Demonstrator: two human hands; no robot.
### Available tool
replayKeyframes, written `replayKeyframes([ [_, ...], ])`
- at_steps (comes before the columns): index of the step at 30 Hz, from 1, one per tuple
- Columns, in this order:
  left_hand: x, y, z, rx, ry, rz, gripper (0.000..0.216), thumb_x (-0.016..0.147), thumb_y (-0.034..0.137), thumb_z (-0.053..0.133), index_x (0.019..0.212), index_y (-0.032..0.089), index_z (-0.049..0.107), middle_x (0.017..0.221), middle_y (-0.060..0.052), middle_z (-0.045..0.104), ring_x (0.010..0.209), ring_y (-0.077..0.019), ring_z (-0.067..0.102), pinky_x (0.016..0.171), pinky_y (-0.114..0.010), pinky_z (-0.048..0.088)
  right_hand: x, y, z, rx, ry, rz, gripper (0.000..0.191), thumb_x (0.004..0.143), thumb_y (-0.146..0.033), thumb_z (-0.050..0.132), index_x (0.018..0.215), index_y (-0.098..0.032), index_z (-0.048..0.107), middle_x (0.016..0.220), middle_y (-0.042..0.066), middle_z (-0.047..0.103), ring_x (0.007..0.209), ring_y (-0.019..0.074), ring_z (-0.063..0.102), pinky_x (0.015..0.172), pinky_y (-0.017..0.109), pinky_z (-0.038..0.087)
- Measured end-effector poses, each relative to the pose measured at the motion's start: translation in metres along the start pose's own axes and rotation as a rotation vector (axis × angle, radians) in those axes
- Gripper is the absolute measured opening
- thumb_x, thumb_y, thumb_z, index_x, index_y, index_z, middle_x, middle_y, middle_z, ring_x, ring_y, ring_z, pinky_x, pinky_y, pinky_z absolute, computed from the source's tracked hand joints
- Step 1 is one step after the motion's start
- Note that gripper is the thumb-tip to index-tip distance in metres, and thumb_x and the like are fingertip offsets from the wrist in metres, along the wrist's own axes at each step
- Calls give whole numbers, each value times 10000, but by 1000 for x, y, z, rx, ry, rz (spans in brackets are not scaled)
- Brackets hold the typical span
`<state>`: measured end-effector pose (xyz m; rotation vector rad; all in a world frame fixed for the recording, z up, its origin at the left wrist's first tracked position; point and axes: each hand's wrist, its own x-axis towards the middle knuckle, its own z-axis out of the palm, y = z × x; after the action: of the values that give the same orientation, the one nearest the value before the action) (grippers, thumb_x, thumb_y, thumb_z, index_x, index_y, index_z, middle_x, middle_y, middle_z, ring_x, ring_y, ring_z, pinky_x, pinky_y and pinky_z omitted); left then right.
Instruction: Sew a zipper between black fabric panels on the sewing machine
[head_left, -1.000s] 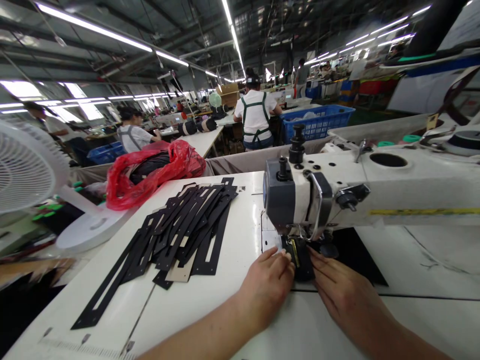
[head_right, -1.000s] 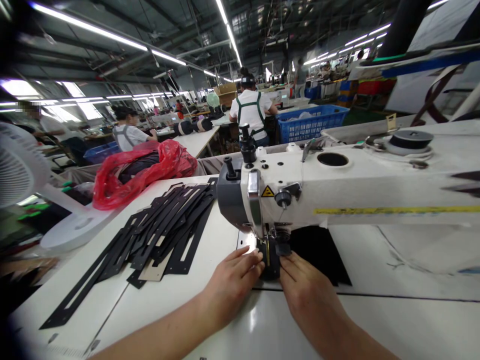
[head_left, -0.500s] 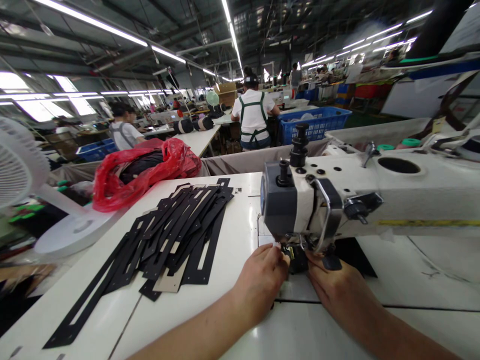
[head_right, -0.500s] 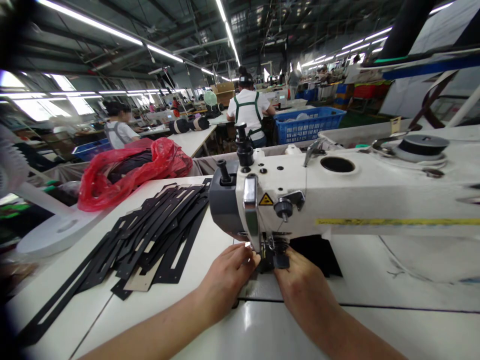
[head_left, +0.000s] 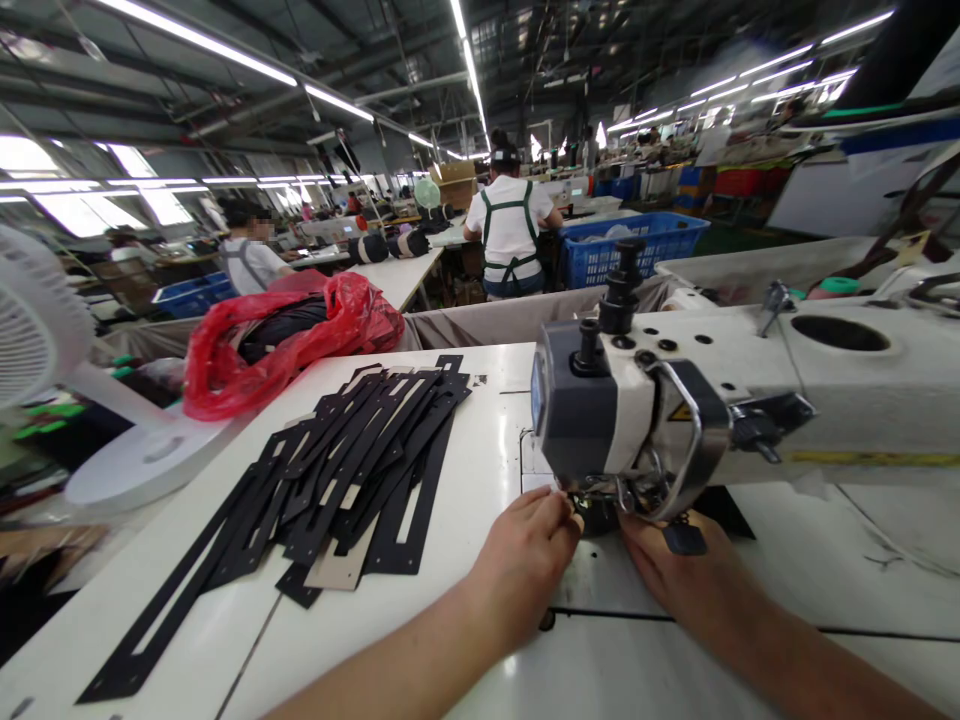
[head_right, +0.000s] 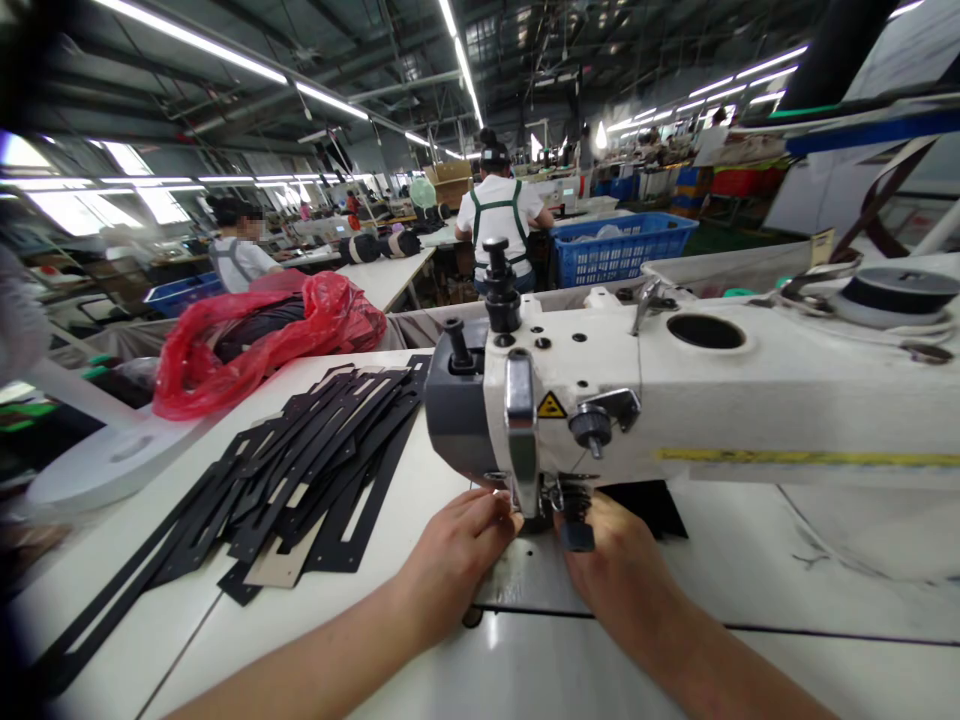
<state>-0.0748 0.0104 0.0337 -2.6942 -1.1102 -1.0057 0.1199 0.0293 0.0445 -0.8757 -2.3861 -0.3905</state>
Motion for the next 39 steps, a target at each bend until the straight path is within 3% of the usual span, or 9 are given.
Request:
replayKeyframes([
  [20, 4, -1, -3, 5, -94, -48, 206, 896, 143, 416, 842, 112, 613, 835, -74, 600, 865, -183, 565, 899, -316, 480, -3, 7, 6, -68, -6, -18, 304, 894, -131, 353, 794, -131, 639, 705, 73, 658, 606, 178, 600, 584, 285, 446],
  [31, 0, -2, 3, -10, -19, -65, 154, 872, 118, 459, 911, 121, 608, 931, -90, 623, 918, -182, 570, 898, -322, 492, -4, 6, 9, -74, 6, -12, 291, 904, -140, 339, 806, -154, 613, 741, 68, 664, 631, 175, 608, 577, 276, 474],
  [35, 0, -8, 10, -30, 13, -58, 135, 857, 118, 490, 908, 129, 615, 933, -79, 632, 922, -181, 573, 892, -320, 493, -7, 28, -3, -95, -42, -21, 198, 879, -193, 406, 876, -160, 601, 832, 73, 656, 760, 183, 617, 660, 286, 505],
  [39, -2, -8, 6, -38, 82, -67, 167, 862, 98, 461, 876, 146, 620, 899, -61, 642, 880, -169, 590, 876, -328, 489, -30, 46, -32, -358, -43, -47, 225, 825, -181, 396, 867, -121, 609, 844, 140, 638, 749, 257, 598, 635, 396, 502],
])
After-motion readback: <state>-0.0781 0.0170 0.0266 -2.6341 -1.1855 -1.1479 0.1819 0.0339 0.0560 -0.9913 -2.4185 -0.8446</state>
